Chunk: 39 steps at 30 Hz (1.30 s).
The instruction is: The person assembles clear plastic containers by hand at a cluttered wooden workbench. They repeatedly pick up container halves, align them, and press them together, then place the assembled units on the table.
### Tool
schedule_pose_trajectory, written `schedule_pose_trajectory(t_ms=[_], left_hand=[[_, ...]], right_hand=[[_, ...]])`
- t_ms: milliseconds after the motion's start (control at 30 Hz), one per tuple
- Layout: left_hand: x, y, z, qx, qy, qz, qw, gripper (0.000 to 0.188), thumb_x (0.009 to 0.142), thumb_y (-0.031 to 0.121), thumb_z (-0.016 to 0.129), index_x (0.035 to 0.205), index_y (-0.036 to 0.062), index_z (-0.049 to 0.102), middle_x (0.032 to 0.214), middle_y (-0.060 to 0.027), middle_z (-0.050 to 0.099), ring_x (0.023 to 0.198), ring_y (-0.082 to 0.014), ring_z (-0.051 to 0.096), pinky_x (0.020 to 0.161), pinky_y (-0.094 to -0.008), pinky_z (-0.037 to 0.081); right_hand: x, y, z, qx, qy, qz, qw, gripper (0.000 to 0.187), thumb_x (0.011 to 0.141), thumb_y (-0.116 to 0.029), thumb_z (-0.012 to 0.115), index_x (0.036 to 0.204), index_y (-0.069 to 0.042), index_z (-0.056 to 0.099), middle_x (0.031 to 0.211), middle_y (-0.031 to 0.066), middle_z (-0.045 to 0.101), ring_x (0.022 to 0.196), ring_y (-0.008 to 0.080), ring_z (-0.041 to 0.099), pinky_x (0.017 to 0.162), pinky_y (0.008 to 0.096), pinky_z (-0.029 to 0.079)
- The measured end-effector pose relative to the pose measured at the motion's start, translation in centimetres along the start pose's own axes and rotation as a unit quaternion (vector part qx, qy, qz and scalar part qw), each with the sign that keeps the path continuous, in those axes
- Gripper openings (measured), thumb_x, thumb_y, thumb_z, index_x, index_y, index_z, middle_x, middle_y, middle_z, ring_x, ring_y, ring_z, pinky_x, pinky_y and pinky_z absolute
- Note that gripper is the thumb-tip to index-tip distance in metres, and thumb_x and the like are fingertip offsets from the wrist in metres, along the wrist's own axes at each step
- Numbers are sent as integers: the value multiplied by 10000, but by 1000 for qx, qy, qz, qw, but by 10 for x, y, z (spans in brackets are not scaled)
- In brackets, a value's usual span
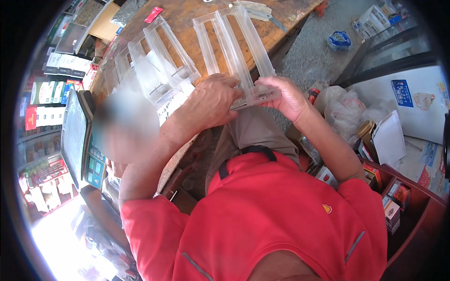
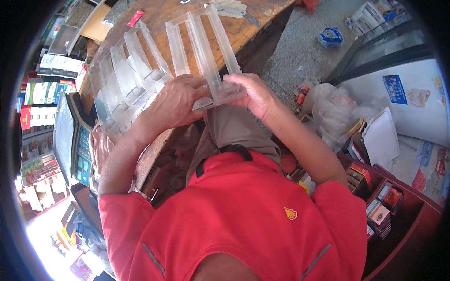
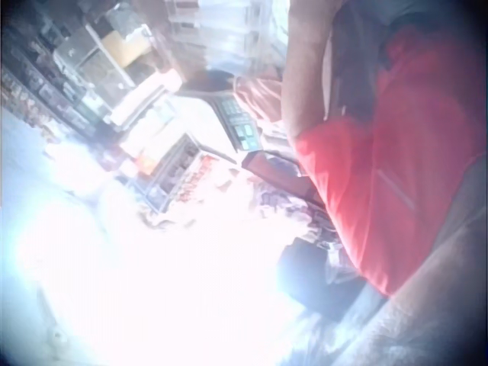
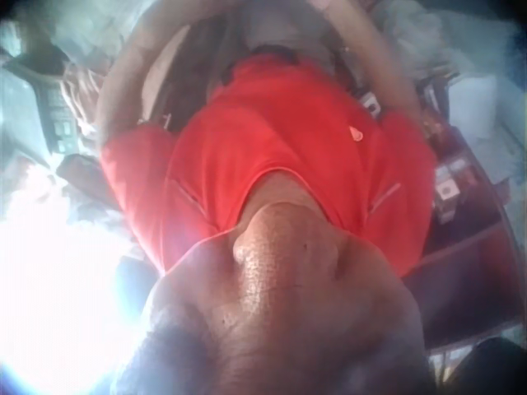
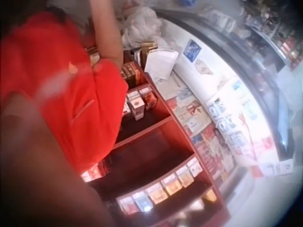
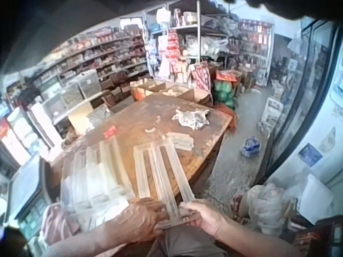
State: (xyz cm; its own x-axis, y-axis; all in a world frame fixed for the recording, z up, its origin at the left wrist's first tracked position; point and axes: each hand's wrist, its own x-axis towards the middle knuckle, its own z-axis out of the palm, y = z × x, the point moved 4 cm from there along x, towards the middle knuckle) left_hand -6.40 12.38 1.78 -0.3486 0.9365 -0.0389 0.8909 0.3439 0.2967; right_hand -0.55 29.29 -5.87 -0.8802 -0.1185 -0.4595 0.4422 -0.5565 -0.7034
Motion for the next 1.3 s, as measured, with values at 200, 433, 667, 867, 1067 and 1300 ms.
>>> schedule_pose_trajectory(t_ms=[200,433,667,867,1067,1300], left_hand=[[9,-2,-1,8,-52,3,999,382,650,144,771,1019,69,706,995,-142,621,950,-334,628,834,-435,507],[15,-4,-1,18,-77,8,997,247,650,162,767,870,59,725,947,-172,640,875,-327,659,759,-419,540],[17,3,4,84,-89,-41,992,345,616,145,791,949,71,738,925,-130,631,936,-326,631,793,-433,520],[-7,29,-27,27,147,-30,988,621,619,115,792,1205,12,614,1239,-194,601,1248,-369,523,1068,-459,403],[-49,77,5,111,264,-59,956,747,713,226,794,1390,118,498,1466,-178,427,1385,-367,375,1138,-545,292],[-47,92,21,183,380,-50,905,489,790,165,739,1261,199,611,1343,-143,532,1235,-315,515,1077,-511,398]], right_hand=[[-1,-4,12,28,67,-6,997,294,878,-293,640,1028,-41,651,941,73,687,819,181,672,668,304,513],[1,-4,13,5,69,-21,997,259,876,-264,612,994,-37,652,907,78,689,785,177,674,654,304,518],[9,4,2,4,77,-26,997,267,876,-266,602,988,-30,655,882,93,694,773,191,681,684,332,541],[-1,-4,-6,75,66,-2,995,301,863,-287,624,1041,-46,645,972,91,688,860,220,678,742,389,552],[-31,-18,-12,68,61,7,996,469,815,-340,694,1132,-19,564,1003,148,642,904,301,666,795,430,535],[-54,-25,-7,96,53,16,994,416,860,-321,662,1144,-34,562,1010,136,636,918,277,655,801,516,559]])
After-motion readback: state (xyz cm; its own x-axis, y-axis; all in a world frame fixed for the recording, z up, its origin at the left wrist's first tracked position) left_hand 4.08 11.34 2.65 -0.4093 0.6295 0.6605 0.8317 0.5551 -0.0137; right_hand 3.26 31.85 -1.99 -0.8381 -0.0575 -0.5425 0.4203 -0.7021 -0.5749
